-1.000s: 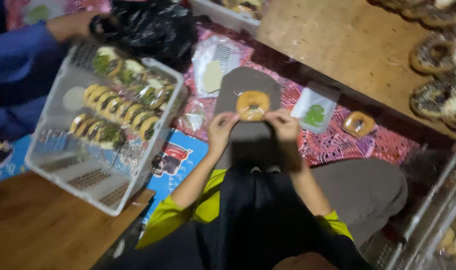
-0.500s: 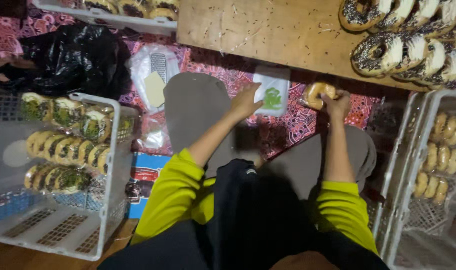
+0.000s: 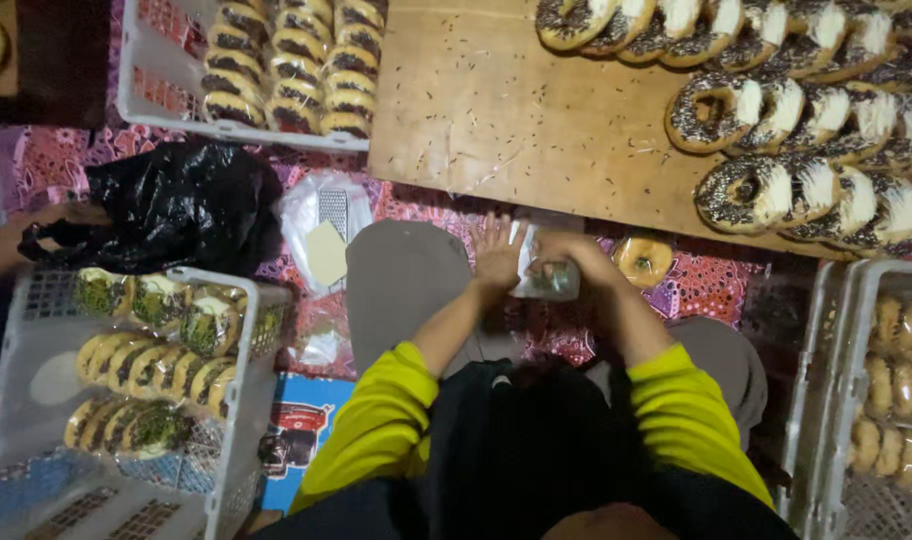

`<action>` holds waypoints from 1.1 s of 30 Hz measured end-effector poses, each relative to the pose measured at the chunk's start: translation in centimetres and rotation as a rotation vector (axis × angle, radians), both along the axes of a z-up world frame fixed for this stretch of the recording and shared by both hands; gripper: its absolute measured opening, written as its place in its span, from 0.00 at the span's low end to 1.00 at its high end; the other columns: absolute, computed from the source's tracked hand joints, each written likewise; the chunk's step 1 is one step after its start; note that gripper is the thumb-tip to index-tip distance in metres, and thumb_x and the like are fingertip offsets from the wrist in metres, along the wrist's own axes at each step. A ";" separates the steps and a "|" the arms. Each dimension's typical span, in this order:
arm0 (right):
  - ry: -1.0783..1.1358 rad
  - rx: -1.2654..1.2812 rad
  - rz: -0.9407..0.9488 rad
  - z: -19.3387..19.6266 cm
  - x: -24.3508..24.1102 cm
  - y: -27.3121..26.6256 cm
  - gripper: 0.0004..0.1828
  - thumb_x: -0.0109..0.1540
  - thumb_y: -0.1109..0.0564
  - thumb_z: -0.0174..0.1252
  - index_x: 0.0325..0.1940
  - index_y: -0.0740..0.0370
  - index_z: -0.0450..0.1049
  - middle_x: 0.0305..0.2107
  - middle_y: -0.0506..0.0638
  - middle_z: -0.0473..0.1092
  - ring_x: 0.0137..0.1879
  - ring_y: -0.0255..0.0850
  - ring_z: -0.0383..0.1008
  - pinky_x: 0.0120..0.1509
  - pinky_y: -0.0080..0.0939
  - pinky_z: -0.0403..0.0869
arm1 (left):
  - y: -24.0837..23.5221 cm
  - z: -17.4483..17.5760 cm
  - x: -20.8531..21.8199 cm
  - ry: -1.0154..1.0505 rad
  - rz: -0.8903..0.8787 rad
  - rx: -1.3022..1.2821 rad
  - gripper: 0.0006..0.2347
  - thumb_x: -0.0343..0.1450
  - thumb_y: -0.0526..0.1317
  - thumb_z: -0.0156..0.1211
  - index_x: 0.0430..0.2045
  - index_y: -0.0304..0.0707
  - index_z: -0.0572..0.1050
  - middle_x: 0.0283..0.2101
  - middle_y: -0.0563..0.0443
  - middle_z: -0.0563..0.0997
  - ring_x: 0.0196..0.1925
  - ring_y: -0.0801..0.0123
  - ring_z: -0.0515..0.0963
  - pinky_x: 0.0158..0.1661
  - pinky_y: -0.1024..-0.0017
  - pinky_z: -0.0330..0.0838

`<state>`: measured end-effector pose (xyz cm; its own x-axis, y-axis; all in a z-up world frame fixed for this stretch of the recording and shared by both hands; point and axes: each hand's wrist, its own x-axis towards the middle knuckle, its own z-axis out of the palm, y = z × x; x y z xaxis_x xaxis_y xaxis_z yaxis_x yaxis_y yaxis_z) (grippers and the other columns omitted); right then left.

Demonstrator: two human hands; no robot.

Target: The person sits on the floor and repeatedly picks up ring-shaped pastries from a wooden board, places them into clear plastic bags, and arranges the packaged pastries into a white plastic basket. The person handles the pastries one at a time throughout the clip.

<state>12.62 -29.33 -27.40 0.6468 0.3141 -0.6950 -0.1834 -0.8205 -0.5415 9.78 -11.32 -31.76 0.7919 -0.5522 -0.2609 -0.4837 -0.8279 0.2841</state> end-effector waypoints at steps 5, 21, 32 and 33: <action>-0.794 0.534 -0.244 9.5 -9.3 4.9 0.18 0.67 0.50 0.60 0.57 0.62 0.72 0.56 0.58 0.72 0.66 0.47 0.70 0.75 0.46 0.69 | 4.0 6.9 -2.5 0.626 0.773 -1.261 0.37 0.69 0.56 0.61 0.68 0.34 0.55 0.70 0.28 0.54 0.74 0.36 0.50 0.67 0.44 0.47; -0.844 -0.219 -0.428 21.3 17.9 -5.4 0.79 0.51 0.38 0.78 0.87 0.54 0.27 0.77 0.58 0.51 0.86 0.53 0.48 0.84 0.64 0.45 | 10.3 14.4 13.5 1.351 0.840 -2.140 0.26 0.77 0.55 0.47 0.67 0.41 0.61 0.68 0.47 0.67 0.71 0.55 0.65 0.68 0.53 0.62; -1.143 0.283 -0.722 19.5 -5.5 6.2 0.85 0.49 0.56 0.83 0.84 0.49 0.16 0.62 0.59 0.63 0.61 0.48 0.69 0.73 0.45 0.71 | 1.1 16.3 5.0 1.515 0.697 -2.395 0.31 0.81 0.54 0.54 0.68 0.22 0.58 0.60 0.29 0.73 0.54 0.48 0.81 0.55 0.54 0.76; -1.081 0.376 -0.753 19.9 -6.1 6.3 0.83 0.52 0.56 0.83 0.82 0.52 0.15 0.62 0.62 0.64 0.61 0.47 0.69 0.73 0.44 0.72 | 1.0 17.5 4.4 1.398 0.812 -2.282 0.27 0.79 0.49 0.57 0.66 0.26 0.59 0.58 0.32 0.74 0.53 0.51 0.81 0.53 0.56 0.78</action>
